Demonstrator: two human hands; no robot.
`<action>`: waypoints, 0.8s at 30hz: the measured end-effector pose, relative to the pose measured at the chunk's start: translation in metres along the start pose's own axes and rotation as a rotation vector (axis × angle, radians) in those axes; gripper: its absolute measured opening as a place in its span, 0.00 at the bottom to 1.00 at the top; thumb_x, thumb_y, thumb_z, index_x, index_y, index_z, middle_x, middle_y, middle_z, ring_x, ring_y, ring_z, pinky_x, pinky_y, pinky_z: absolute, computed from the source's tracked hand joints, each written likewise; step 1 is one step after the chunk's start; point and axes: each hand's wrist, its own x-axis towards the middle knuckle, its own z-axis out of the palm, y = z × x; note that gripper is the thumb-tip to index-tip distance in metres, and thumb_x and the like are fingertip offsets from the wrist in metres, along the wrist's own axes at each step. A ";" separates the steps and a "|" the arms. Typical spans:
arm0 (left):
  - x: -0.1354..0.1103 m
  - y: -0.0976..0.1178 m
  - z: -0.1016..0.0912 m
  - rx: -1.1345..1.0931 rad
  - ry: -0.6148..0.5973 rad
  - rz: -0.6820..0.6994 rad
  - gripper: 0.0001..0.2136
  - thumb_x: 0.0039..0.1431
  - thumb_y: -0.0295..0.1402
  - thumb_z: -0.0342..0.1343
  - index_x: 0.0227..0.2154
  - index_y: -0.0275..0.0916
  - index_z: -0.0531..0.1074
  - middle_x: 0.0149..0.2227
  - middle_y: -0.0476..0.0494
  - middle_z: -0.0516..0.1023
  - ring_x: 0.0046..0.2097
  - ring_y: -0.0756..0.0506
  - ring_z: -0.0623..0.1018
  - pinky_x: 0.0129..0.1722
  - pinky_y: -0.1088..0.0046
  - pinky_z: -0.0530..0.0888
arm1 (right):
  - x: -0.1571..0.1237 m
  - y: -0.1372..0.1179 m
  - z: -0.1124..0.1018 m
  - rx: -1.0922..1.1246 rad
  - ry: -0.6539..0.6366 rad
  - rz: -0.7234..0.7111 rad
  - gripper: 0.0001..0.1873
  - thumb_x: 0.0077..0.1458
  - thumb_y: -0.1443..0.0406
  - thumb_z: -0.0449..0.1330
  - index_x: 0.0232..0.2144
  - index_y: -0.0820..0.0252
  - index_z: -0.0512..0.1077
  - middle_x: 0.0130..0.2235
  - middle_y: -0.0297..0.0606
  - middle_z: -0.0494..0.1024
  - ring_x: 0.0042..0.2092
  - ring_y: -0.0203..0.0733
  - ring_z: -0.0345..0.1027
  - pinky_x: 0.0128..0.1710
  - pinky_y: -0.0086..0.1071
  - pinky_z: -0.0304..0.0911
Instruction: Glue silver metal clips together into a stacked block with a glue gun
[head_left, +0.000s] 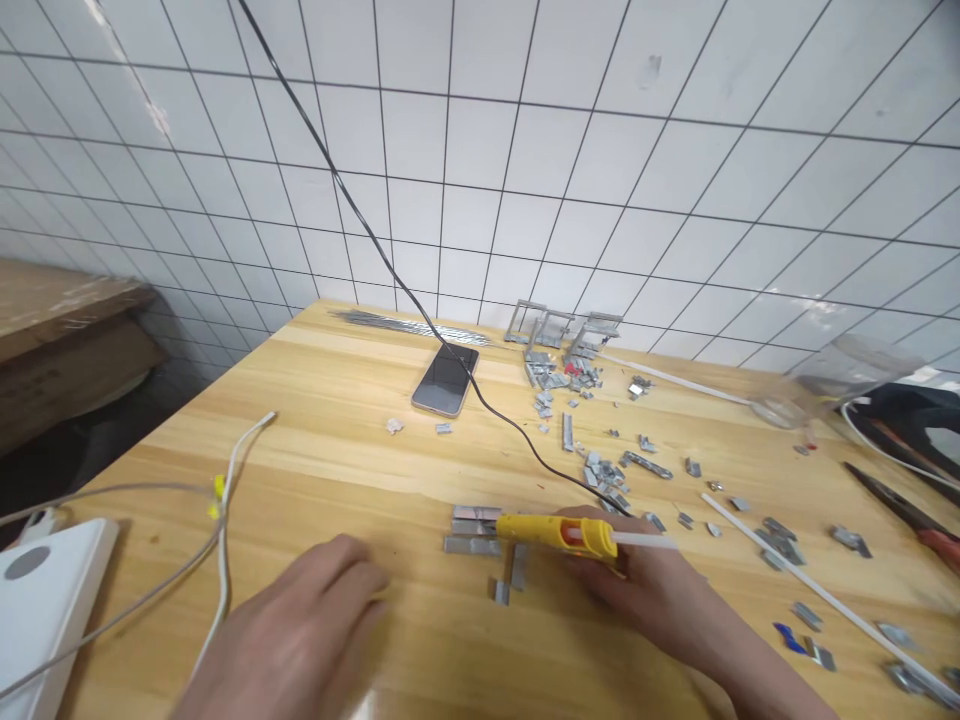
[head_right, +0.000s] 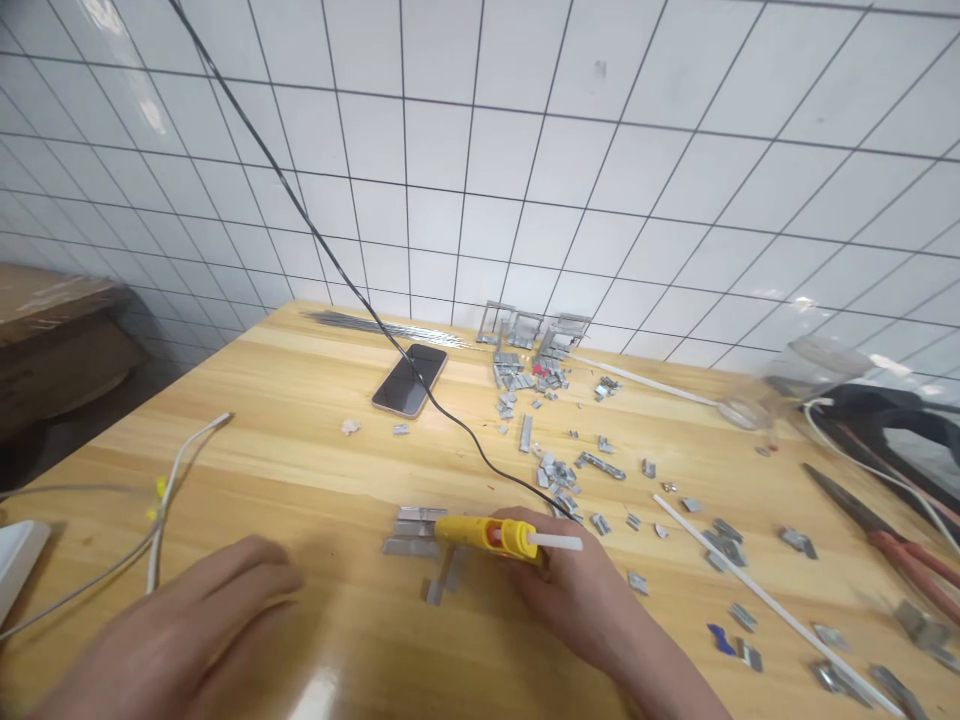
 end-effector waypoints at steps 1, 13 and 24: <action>0.015 0.011 0.002 -0.054 -0.075 0.031 0.14 0.61 0.28 0.41 0.34 0.45 0.73 0.38 0.47 0.75 0.40 0.47 0.76 0.39 0.74 0.72 | 0.000 -0.001 0.000 0.006 -0.010 0.012 0.13 0.56 0.67 0.51 0.40 0.58 0.73 0.31 0.36 0.76 0.27 0.37 0.65 0.24 0.28 0.62; 0.087 0.018 0.041 -0.310 -0.134 0.037 0.10 0.59 0.23 0.48 0.33 0.40 0.74 0.37 0.47 0.73 0.38 0.48 0.75 0.38 0.74 0.70 | 0.001 0.003 0.001 0.077 -0.009 0.068 0.13 0.54 0.66 0.52 0.40 0.58 0.73 0.30 0.35 0.74 0.26 0.37 0.62 0.24 0.28 0.61; 0.088 0.008 0.060 -0.315 -0.023 0.160 0.10 0.60 0.24 0.47 0.30 0.40 0.73 0.33 0.49 0.70 0.32 0.50 0.72 0.30 0.76 0.65 | 0.002 0.007 -0.001 0.064 -0.034 0.061 0.13 0.56 0.66 0.52 0.41 0.57 0.73 0.34 0.37 0.76 0.30 0.39 0.66 0.27 0.28 0.63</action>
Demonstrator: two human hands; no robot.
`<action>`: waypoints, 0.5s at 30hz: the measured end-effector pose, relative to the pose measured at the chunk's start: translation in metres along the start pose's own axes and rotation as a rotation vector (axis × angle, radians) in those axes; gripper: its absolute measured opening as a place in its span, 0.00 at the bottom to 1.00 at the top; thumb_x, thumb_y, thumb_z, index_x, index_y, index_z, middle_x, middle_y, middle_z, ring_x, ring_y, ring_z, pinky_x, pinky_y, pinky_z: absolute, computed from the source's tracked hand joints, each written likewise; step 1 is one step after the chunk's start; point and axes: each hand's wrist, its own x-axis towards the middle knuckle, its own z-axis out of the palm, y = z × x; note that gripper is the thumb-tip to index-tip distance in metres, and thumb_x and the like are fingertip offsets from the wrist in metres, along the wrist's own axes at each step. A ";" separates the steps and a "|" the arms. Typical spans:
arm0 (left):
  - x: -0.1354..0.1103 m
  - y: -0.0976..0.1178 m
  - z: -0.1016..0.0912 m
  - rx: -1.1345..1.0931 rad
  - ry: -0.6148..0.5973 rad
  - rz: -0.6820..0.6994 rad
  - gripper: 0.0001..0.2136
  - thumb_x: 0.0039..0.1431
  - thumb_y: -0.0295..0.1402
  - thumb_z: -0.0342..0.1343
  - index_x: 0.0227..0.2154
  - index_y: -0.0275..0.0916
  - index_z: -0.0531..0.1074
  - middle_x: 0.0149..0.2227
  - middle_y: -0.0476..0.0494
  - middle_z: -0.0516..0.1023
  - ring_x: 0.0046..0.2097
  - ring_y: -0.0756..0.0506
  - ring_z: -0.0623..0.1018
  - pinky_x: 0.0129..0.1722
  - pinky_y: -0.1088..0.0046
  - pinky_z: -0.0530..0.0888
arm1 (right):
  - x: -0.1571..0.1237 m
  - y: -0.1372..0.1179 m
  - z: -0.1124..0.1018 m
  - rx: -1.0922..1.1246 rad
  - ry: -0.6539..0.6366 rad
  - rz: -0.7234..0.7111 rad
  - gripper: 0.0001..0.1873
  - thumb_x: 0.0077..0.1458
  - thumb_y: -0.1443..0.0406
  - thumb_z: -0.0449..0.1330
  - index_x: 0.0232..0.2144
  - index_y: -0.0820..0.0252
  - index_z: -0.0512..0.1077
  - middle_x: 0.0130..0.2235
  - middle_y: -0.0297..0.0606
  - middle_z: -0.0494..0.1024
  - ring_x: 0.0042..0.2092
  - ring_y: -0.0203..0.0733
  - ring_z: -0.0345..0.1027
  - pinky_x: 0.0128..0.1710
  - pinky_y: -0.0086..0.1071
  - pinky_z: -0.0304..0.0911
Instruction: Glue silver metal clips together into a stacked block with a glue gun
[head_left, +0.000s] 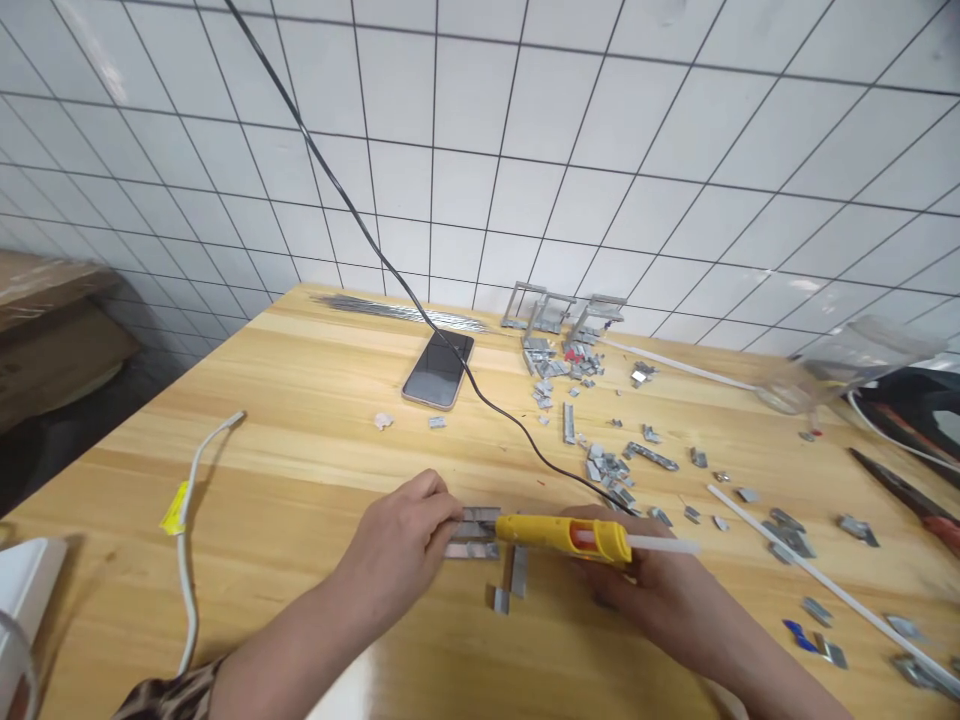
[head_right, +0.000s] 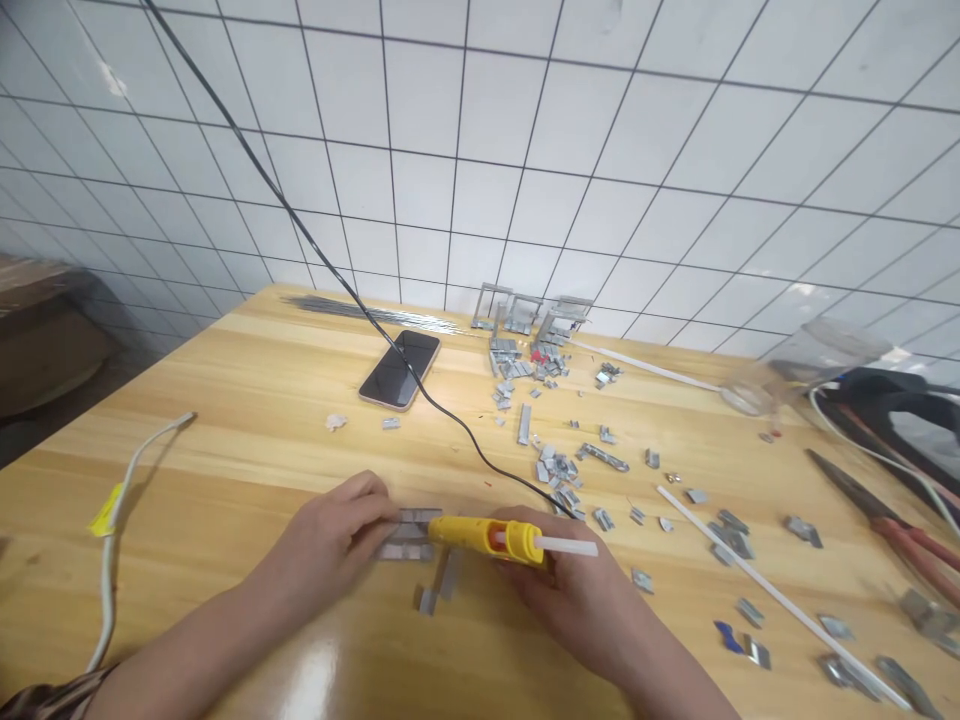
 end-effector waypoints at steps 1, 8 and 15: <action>0.000 -0.001 0.000 -0.011 0.001 0.009 0.10 0.60 0.24 0.47 0.30 0.40 0.73 0.32 0.49 0.70 0.31 0.51 0.71 0.30 0.76 0.65 | 0.000 0.001 0.001 0.004 0.003 0.001 0.13 0.56 0.66 0.52 0.41 0.57 0.73 0.34 0.37 0.76 0.30 0.39 0.66 0.27 0.28 0.63; 0.003 -0.007 0.002 -0.109 0.016 0.045 0.11 0.59 0.23 0.48 0.32 0.41 0.75 0.31 0.51 0.69 0.30 0.53 0.71 0.29 0.79 0.64 | 0.000 0.004 0.003 0.014 0.001 0.014 0.13 0.57 0.65 0.54 0.43 0.57 0.73 0.36 0.37 0.76 0.28 0.37 0.65 0.26 0.27 0.61; 0.004 -0.007 0.002 -0.105 0.005 0.059 0.12 0.58 0.22 0.47 0.31 0.40 0.75 0.31 0.51 0.67 0.30 0.53 0.70 0.29 0.79 0.64 | 0.002 0.000 0.002 0.001 0.011 -0.030 0.13 0.58 0.65 0.54 0.44 0.55 0.73 0.36 0.36 0.77 0.30 0.37 0.67 0.28 0.27 0.62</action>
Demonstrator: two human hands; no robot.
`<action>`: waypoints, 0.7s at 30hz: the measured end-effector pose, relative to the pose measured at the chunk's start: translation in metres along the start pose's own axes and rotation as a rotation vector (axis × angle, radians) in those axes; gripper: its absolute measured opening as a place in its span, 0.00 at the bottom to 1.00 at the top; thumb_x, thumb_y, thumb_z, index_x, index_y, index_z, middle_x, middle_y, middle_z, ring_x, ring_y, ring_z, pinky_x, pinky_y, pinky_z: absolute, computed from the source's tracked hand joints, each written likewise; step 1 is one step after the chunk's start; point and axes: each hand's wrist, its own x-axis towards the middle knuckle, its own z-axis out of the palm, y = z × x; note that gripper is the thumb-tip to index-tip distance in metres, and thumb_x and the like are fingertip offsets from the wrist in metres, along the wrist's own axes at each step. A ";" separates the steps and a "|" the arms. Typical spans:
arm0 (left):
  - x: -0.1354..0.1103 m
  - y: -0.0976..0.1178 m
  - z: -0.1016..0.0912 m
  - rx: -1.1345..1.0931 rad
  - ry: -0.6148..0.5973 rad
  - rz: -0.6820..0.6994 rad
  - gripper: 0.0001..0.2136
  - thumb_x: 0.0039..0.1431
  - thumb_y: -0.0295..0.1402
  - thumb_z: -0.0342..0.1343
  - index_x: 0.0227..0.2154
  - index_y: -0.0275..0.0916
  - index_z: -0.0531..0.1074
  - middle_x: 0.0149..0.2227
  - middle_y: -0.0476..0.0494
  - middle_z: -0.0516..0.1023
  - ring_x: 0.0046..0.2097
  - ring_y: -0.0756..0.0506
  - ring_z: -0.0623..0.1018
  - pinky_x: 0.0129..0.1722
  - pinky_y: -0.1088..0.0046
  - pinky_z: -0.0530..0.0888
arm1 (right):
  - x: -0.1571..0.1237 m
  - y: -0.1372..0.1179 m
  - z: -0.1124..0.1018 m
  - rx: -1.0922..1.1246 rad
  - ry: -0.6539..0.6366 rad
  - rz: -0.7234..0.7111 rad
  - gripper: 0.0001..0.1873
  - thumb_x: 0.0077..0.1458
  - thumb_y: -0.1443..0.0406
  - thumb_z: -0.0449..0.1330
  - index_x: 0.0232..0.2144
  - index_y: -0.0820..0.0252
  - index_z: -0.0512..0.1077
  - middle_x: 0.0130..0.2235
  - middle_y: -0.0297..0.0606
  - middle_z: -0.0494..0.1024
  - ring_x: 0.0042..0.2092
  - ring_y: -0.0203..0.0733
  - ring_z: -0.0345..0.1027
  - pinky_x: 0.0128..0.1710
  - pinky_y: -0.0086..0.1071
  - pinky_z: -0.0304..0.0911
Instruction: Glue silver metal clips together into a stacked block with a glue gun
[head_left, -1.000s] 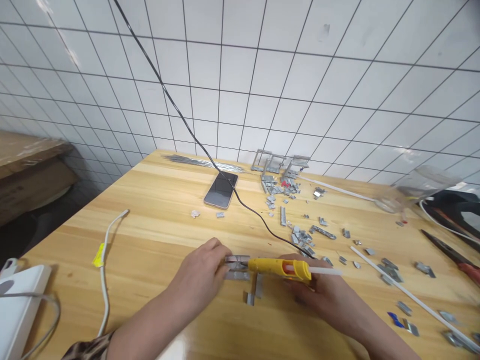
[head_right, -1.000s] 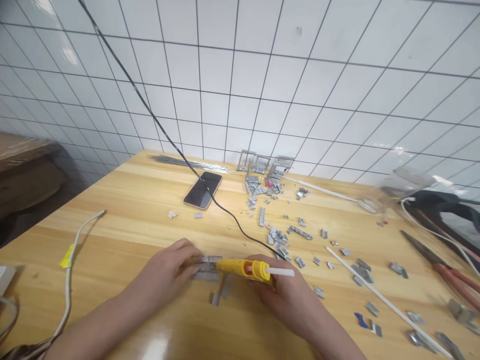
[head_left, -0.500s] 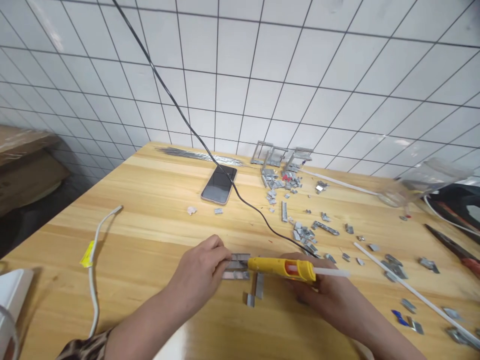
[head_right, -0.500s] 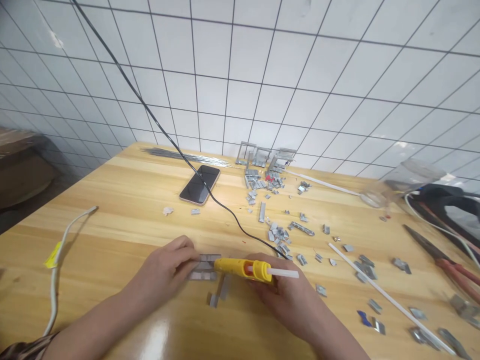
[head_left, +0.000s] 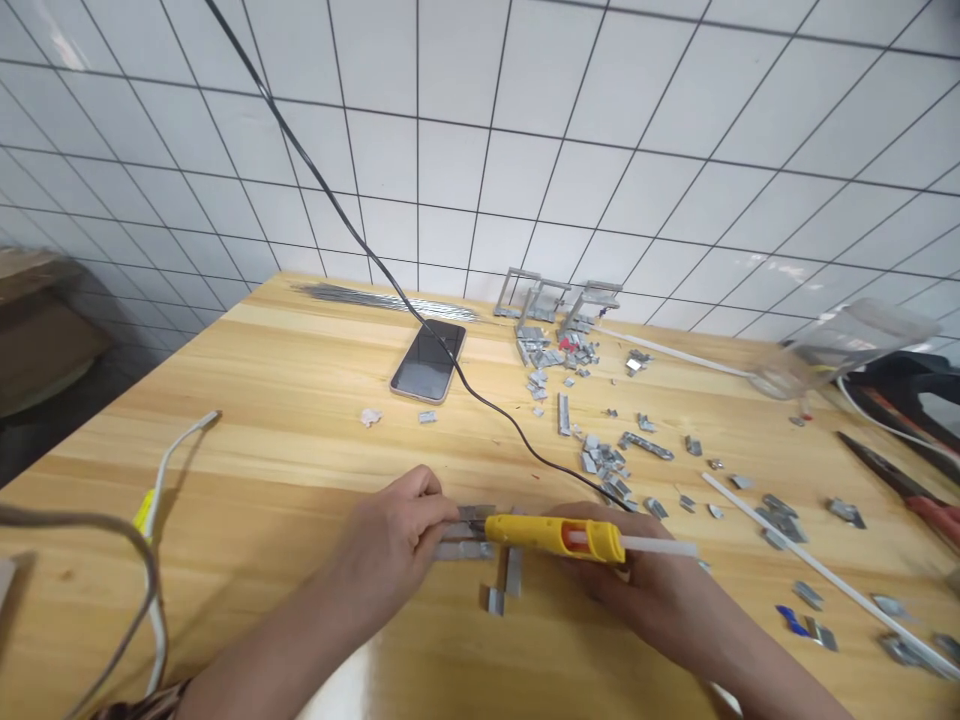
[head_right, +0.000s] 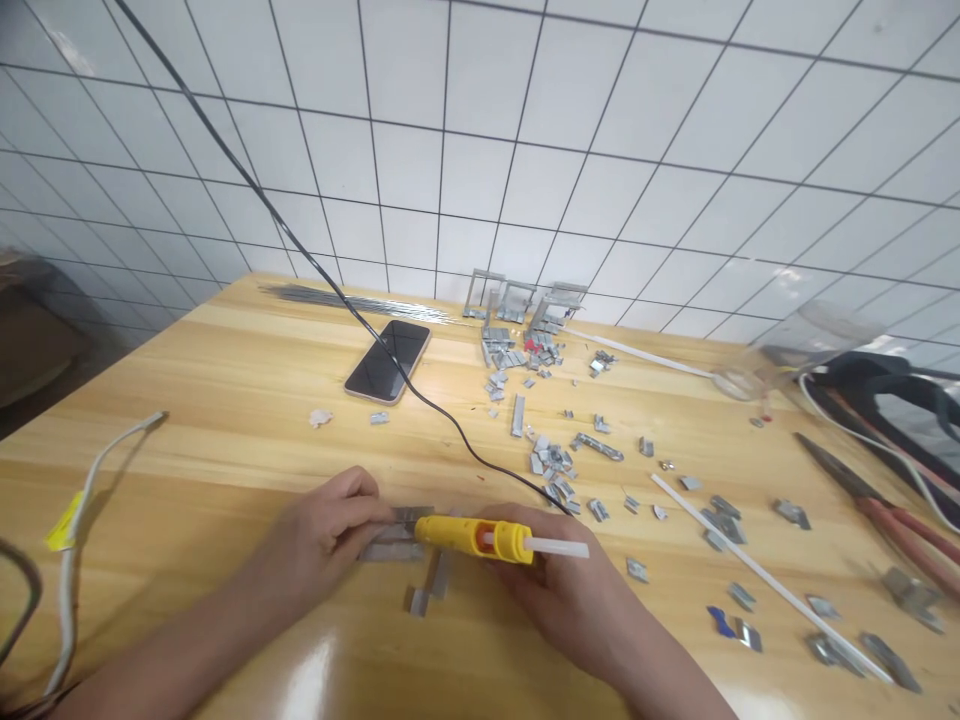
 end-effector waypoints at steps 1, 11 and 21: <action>0.000 0.000 0.000 0.002 -0.005 -0.003 0.12 0.58 0.22 0.47 0.30 0.40 0.75 0.31 0.51 0.67 0.30 0.53 0.70 0.29 0.79 0.64 | 0.000 0.000 0.000 0.002 0.001 -0.003 0.13 0.58 0.65 0.54 0.44 0.55 0.73 0.37 0.36 0.77 0.30 0.36 0.67 0.28 0.26 0.62; 0.001 0.002 -0.001 0.019 -0.021 -0.022 0.12 0.59 0.22 0.47 0.31 0.40 0.75 0.31 0.50 0.67 0.31 0.52 0.71 0.30 0.78 0.64 | -0.001 -0.002 0.001 -0.028 0.014 -0.032 0.13 0.59 0.66 0.52 0.44 0.56 0.73 0.37 0.37 0.78 0.32 0.37 0.70 0.29 0.26 0.64; 0.000 -0.002 0.003 0.025 0.002 -0.001 0.12 0.58 0.22 0.47 0.31 0.41 0.75 0.31 0.50 0.67 0.31 0.52 0.70 0.29 0.78 0.64 | 0.001 -0.001 0.001 -0.037 0.040 -0.030 0.15 0.55 0.69 0.54 0.44 0.54 0.73 0.39 0.36 0.80 0.35 0.39 0.72 0.31 0.27 0.66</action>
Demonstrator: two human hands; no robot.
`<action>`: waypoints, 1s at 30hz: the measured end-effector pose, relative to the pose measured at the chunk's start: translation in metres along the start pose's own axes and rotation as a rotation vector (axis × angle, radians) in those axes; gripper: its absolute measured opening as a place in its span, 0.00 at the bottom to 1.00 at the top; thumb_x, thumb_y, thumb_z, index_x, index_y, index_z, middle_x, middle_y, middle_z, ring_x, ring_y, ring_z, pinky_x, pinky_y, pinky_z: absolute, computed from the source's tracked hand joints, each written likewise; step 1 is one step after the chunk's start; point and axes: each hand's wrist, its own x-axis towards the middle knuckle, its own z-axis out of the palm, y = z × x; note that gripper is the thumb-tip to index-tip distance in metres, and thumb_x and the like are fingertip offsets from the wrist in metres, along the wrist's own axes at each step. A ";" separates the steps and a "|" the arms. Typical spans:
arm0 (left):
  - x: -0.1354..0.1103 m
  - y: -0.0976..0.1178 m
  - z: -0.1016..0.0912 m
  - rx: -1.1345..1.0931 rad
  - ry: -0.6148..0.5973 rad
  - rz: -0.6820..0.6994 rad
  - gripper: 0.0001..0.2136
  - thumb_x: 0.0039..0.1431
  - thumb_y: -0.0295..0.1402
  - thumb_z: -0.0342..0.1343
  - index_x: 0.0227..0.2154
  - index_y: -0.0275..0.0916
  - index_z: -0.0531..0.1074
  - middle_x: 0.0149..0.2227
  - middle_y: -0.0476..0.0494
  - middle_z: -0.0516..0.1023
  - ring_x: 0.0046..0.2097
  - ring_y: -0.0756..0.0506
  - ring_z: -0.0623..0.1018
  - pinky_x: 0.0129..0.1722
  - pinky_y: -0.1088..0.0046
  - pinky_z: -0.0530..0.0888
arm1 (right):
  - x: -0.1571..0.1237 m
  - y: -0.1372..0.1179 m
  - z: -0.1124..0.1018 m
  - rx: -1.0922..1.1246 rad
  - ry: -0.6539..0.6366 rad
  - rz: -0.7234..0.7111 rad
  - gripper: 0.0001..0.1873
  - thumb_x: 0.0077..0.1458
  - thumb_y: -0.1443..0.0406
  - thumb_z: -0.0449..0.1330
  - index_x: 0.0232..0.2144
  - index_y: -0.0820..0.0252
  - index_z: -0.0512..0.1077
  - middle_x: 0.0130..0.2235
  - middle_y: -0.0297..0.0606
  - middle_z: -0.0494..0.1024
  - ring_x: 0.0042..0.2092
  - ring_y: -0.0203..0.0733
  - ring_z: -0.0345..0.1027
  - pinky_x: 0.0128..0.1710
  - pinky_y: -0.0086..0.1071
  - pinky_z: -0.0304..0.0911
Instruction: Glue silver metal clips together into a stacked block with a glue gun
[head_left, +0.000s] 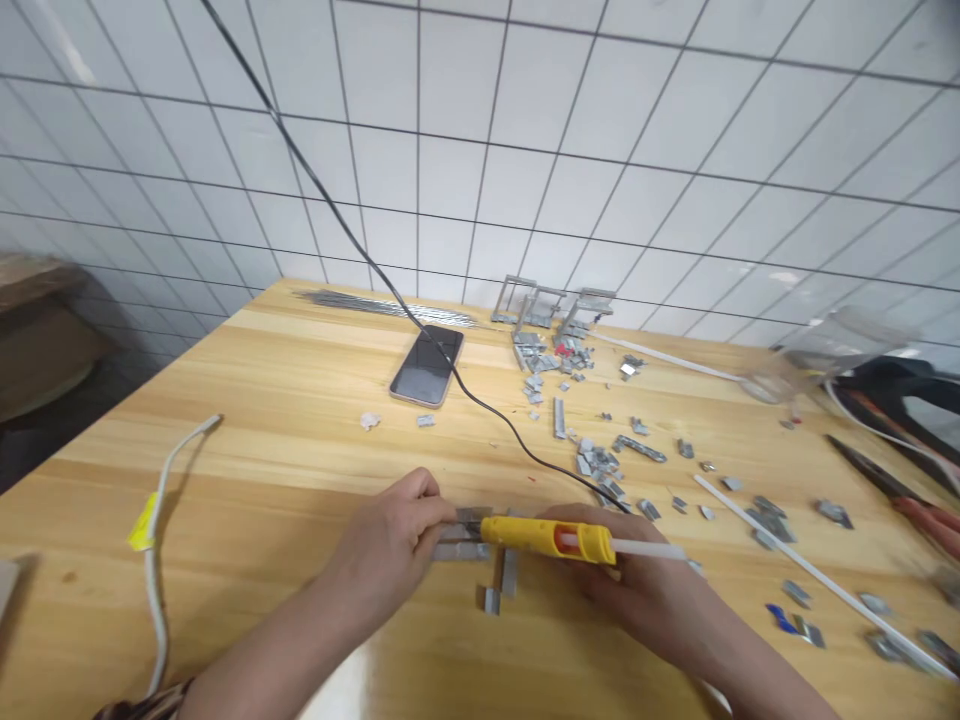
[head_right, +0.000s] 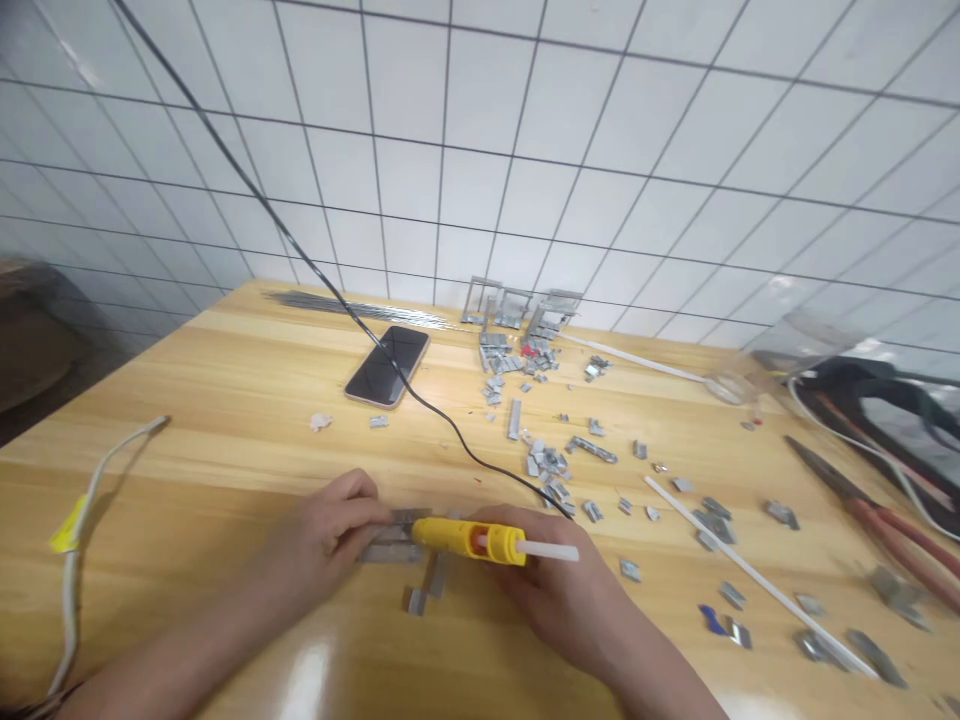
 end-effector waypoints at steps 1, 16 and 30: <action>0.000 0.000 0.000 0.004 0.009 0.004 0.12 0.58 0.23 0.47 0.31 0.41 0.75 0.30 0.50 0.67 0.30 0.52 0.70 0.29 0.78 0.64 | 0.000 -0.001 0.000 -0.002 0.006 -0.005 0.15 0.54 0.70 0.54 0.43 0.54 0.74 0.39 0.36 0.80 0.35 0.39 0.72 0.32 0.27 0.66; 0.000 0.007 -0.004 0.030 -0.002 0.015 0.14 0.60 0.22 0.45 0.30 0.41 0.75 0.30 0.51 0.66 0.30 0.52 0.70 0.28 0.79 0.64 | 0.001 -0.003 0.001 -0.071 -0.013 0.004 0.14 0.58 0.67 0.53 0.44 0.55 0.74 0.40 0.37 0.79 0.32 0.38 0.71 0.31 0.28 0.65; 0.000 0.008 -0.005 0.037 -0.006 0.009 0.14 0.59 0.22 0.45 0.30 0.41 0.75 0.30 0.51 0.66 0.29 0.52 0.70 0.27 0.79 0.64 | 0.001 -0.004 0.002 -0.036 -0.020 0.015 0.14 0.58 0.66 0.53 0.43 0.56 0.74 0.41 0.39 0.79 0.34 0.40 0.72 0.34 0.30 0.67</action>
